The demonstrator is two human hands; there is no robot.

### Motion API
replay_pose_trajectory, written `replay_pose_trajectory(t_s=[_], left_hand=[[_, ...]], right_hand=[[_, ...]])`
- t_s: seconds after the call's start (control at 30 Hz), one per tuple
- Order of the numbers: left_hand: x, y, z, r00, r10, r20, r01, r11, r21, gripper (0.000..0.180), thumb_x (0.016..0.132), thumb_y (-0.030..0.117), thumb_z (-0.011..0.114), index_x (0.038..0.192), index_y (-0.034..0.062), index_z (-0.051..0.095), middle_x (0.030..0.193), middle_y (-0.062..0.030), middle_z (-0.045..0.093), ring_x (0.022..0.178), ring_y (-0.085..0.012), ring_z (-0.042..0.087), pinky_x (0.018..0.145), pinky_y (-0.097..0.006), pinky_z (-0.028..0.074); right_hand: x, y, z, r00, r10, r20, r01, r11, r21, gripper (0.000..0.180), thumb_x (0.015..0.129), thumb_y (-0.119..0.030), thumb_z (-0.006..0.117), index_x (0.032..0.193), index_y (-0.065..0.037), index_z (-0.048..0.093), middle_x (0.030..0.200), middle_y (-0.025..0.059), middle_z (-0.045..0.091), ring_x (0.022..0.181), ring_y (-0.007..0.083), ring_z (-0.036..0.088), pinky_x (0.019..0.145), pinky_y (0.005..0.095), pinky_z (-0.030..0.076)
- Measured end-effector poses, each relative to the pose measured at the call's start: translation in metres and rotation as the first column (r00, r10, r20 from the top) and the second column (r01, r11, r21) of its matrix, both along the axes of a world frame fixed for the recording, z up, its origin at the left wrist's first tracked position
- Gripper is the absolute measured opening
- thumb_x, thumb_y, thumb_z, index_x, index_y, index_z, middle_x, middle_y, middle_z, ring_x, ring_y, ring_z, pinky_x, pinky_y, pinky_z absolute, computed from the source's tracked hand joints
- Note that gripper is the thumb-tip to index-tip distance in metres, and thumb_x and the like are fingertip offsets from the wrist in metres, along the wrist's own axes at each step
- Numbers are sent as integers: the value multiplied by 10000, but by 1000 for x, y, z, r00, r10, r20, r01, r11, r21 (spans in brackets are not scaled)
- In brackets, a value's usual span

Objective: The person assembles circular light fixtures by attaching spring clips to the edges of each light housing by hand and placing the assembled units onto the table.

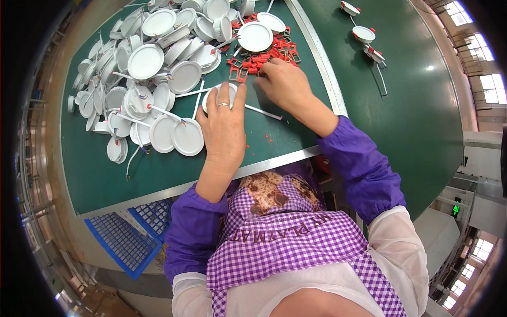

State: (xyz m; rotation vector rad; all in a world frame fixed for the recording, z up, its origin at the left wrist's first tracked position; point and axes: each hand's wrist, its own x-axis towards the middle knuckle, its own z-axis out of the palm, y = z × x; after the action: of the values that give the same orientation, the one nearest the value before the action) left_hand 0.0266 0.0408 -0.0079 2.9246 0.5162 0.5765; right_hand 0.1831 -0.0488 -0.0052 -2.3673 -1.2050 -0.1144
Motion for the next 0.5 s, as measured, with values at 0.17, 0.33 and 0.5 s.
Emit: replay_pose_trajectory(t_s=[0.17,0.33,0.5], left_hand=[[-15,-10,16,997,-56,50,60,994,-88,506,826,-23,571,1317,101,559,1250,-135,599,1180,-288,556,946,-451,447],[-31,-10,35,934,52,353,230,668,-707,407,924,42,576,1327,71,527,1221,-118,621,1071,-244,638,869,-416,534],[-40,-7,30,904,353,239,408,-555,-725,362,957,96,605,1281,13,465,1176,-131,623,1033,-221,655,810,-388,599]], right_hand=[[0,8,-3,1000,-30,4,30,997,-73,159,809,-152,630,793,6,624,856,183,647,806,364,652,714,467,513],[0,-28,16,990,7,-138,-50,949,-311,170,757,-113,591,853,24,624,842,208,649,773,408,656,692,483,534],[-21,-47,9,999,-9,-45,0,981,-192,154,760,-133,596,784,18,587,792,202,640,751,405,646,673,497,519]])
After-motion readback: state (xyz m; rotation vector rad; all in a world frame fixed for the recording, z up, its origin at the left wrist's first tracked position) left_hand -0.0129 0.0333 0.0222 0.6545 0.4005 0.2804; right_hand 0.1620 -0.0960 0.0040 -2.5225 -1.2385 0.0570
